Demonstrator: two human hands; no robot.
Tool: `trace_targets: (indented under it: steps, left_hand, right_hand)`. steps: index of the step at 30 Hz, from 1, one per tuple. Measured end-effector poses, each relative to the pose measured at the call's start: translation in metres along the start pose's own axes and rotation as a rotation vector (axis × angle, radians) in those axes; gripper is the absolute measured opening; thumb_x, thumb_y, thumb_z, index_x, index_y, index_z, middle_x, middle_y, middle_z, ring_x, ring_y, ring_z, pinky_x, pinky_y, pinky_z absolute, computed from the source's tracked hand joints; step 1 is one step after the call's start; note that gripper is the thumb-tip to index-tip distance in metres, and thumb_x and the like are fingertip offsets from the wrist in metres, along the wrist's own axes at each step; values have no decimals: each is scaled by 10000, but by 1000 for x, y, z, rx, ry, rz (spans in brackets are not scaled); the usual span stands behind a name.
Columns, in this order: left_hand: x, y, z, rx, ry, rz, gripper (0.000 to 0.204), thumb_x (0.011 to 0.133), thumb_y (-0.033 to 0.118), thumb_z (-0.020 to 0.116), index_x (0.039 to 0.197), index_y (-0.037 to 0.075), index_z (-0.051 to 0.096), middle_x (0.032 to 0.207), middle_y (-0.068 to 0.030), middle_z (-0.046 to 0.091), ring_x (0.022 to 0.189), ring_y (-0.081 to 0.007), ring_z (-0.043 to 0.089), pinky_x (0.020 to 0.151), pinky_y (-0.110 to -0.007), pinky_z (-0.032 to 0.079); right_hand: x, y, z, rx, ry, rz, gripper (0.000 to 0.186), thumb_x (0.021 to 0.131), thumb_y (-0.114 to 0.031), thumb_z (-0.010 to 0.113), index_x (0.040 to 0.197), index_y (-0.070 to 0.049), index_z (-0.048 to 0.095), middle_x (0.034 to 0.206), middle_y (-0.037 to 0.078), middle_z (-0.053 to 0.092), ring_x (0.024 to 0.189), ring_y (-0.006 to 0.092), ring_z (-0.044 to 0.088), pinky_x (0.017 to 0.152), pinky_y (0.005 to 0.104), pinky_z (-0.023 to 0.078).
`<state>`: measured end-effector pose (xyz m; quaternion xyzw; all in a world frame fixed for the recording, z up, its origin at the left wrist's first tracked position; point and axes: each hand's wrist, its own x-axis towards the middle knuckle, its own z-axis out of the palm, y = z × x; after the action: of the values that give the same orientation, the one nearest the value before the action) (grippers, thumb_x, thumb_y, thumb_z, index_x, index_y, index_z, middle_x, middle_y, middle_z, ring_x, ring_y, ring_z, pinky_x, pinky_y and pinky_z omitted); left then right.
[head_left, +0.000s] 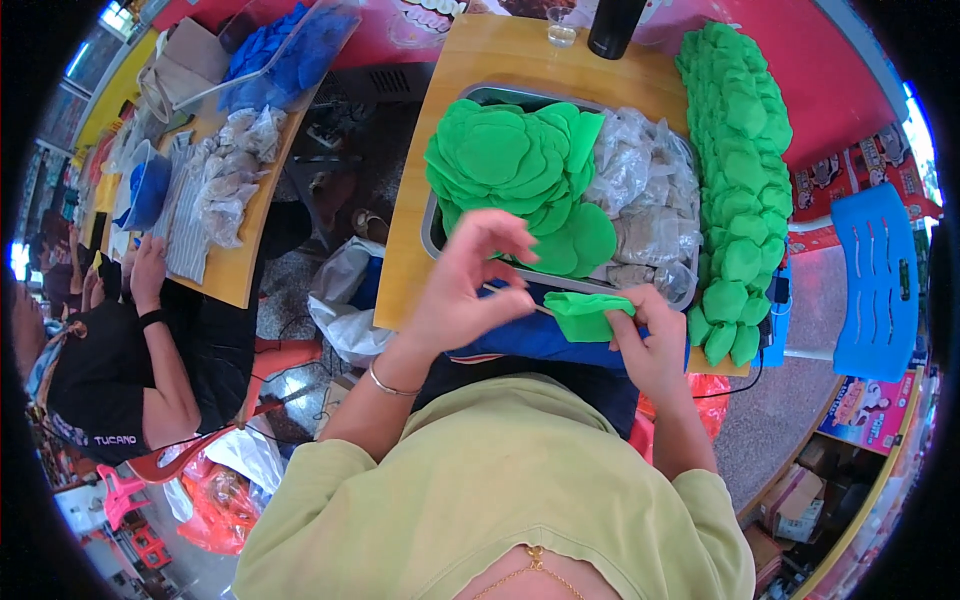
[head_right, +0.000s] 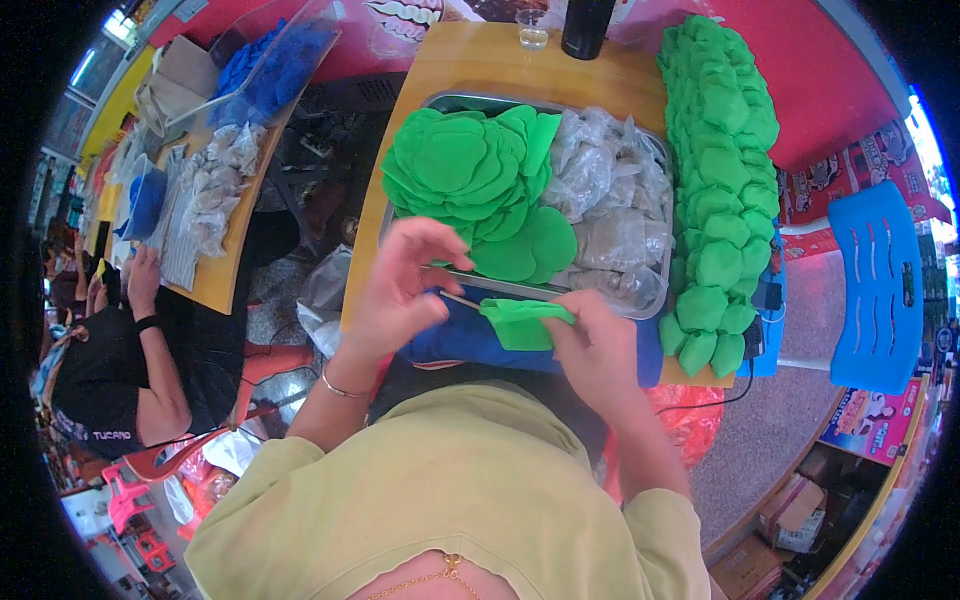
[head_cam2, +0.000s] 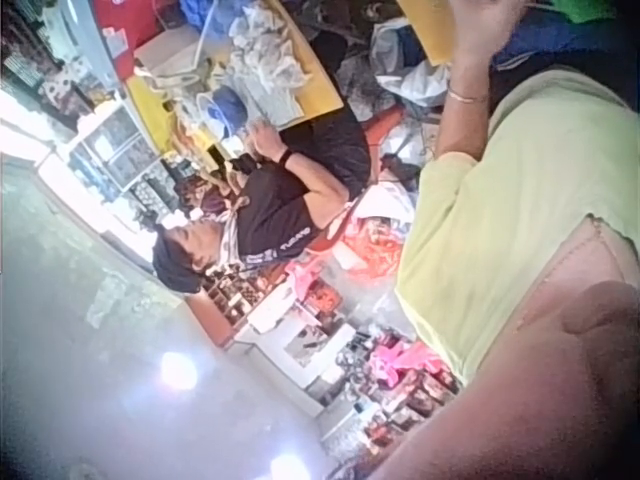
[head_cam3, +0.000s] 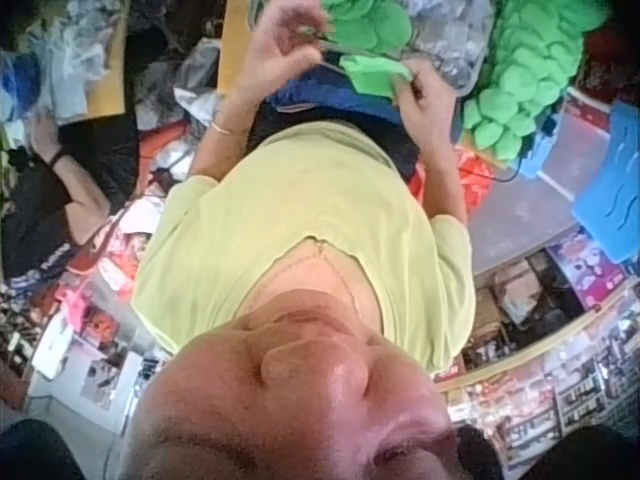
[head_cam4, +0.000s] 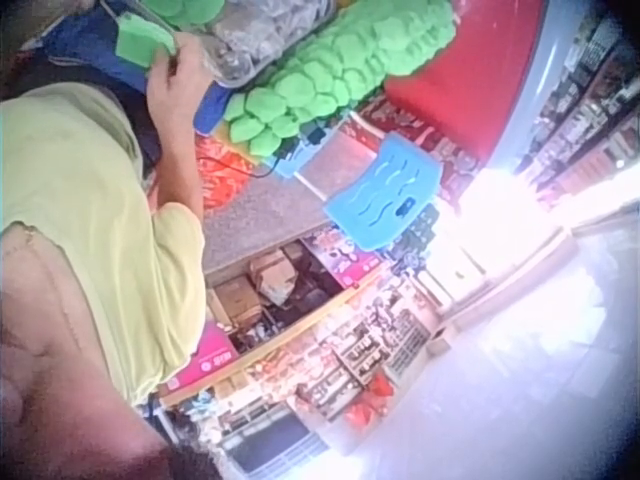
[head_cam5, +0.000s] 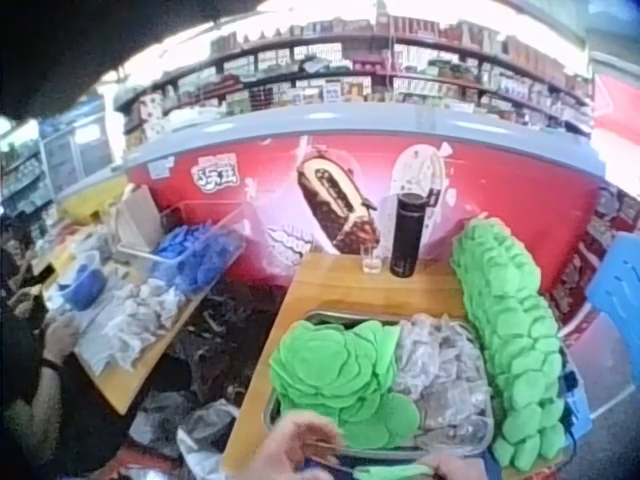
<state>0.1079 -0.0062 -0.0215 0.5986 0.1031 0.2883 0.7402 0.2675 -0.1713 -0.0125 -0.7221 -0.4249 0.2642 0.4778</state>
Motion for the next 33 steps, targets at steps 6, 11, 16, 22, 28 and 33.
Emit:
trace_targets:
  steps: [6,11,16,22,28,33]
  left_hand:
    - [-7,-18,16,326,-56,-68,266,820,117,649,1052,49,538,850,-14,566,722,-71,554,588,-187,430]
    - [0,-16,11,65,162,-224,138,920,163,502,982,46,542,799,-23,558,709,-65,547,573,-180,428]
    - [-13,-31,34,-192,75,-232,204,887,109,554,1067,36,491,909,-18,568,851,-106,559,734,-246,495]
    - [-13,-36,39,-296,175,-299,200,849,60,600,1029,14,527,993,-29,595,936,-96,544,788,-254,467]
    - [-14,-30,9,-190,194,-222,195,833,13,587,1019,8,529,958,-2,558,918,-73,526,816,-236,439]
    - [-8,-17,8,-113,276,-166,228,811,-8,588,1026,28,522,967,-30,578,896,-102,558,794,-250,458]
  right_hand:
    - [-3,0,12,-7,-19,-81,80,829,-40,597,899,-24,561,646,52,575,542,59,538,483,228,417]
    - [-8,5,16,143,-38,73,87,852,-51,576,919,-15,534,670,43,594,560,52,529,477,214,408]
    - [-10,13,27,365,38,148,113,880,-55,537,969,-8,487,696,43,604,567,57,528,462,206,400]
    - [-11,29,29,598,91,108,139,860,-54,566,976,-22,497,775,81,618,596,95,548,510,230,431]
    - [-12,50,26,-612,6,-274,269,694,-107,679,945,-89,585,865,67,566,825,259,547,689,362,465]
    - [-15,65,32,-598,-16,-258,226,717,-63,658,927,-62,574,842,100,562,779,284,557,659,359,462]
